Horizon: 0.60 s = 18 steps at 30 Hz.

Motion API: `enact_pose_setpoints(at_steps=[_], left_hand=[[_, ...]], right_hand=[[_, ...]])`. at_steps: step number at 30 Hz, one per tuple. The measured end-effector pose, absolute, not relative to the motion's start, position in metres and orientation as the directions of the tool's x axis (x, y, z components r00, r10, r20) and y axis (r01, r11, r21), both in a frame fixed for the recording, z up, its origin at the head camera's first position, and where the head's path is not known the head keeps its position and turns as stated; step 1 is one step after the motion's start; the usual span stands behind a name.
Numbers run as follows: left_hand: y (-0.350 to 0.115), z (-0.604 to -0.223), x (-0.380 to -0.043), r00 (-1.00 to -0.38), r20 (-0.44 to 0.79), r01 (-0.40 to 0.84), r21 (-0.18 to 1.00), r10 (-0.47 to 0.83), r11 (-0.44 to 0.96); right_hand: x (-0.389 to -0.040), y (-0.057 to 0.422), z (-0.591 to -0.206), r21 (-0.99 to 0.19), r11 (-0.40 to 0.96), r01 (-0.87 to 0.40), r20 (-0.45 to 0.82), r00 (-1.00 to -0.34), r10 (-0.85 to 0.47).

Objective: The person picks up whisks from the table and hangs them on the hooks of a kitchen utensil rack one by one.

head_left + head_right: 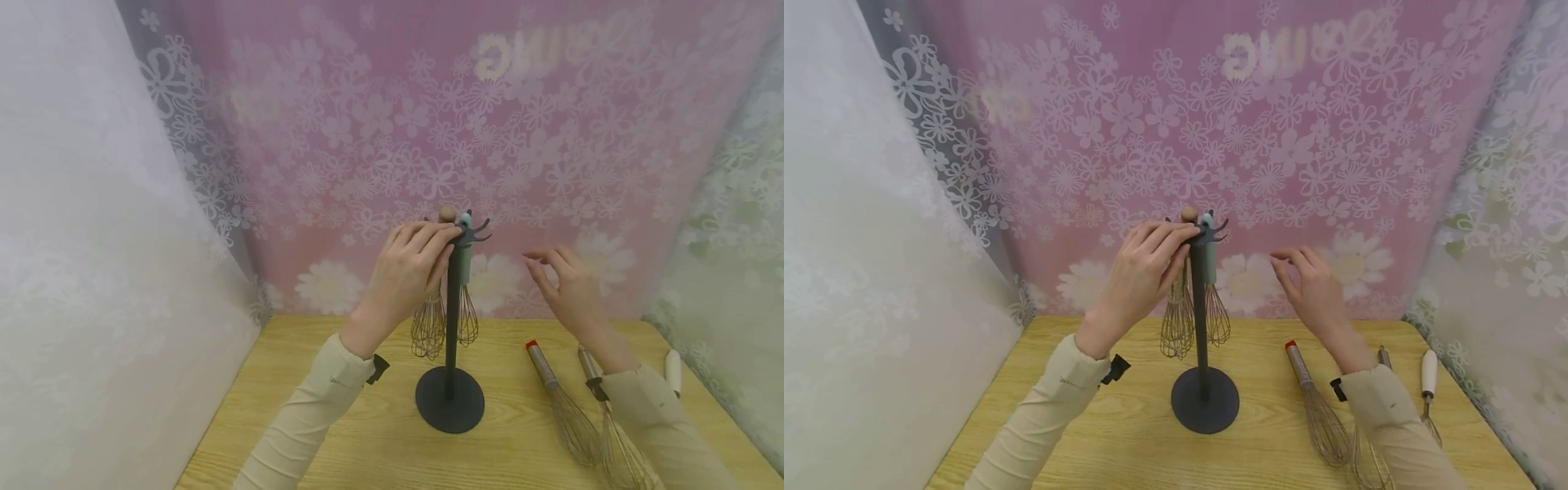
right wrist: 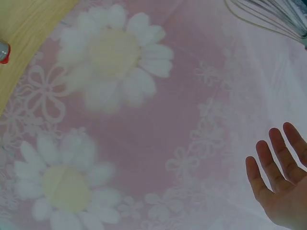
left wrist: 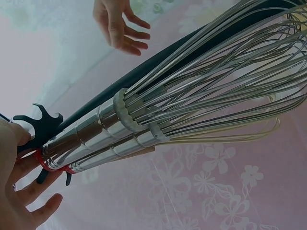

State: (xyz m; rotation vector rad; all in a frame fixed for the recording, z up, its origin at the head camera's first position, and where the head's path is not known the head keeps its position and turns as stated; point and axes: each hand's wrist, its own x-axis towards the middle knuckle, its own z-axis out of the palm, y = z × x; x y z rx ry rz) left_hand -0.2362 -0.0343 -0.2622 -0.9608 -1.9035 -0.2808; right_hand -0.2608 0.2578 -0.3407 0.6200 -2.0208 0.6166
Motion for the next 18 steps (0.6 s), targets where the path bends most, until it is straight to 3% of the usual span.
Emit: enact_pose_setpoints(at_steps=[13,18], left_hand=[[-0.033,-0.262,-0.234,-0.247,0.83,0.715,-0.193,0.501,0.673],[-0.033,-0.262,-0.232,-0.255,0.826,0.71,-0.193,0.503,0.677]], right_hand=[[-0.274,0.278,-0.365,-0.331,0.772,-0.542,0.693,-0.696,-0.191],[-0.278,0.284,-0.377,-0.398,0.762,-0.51,0.629,-0.757,-0.178]])
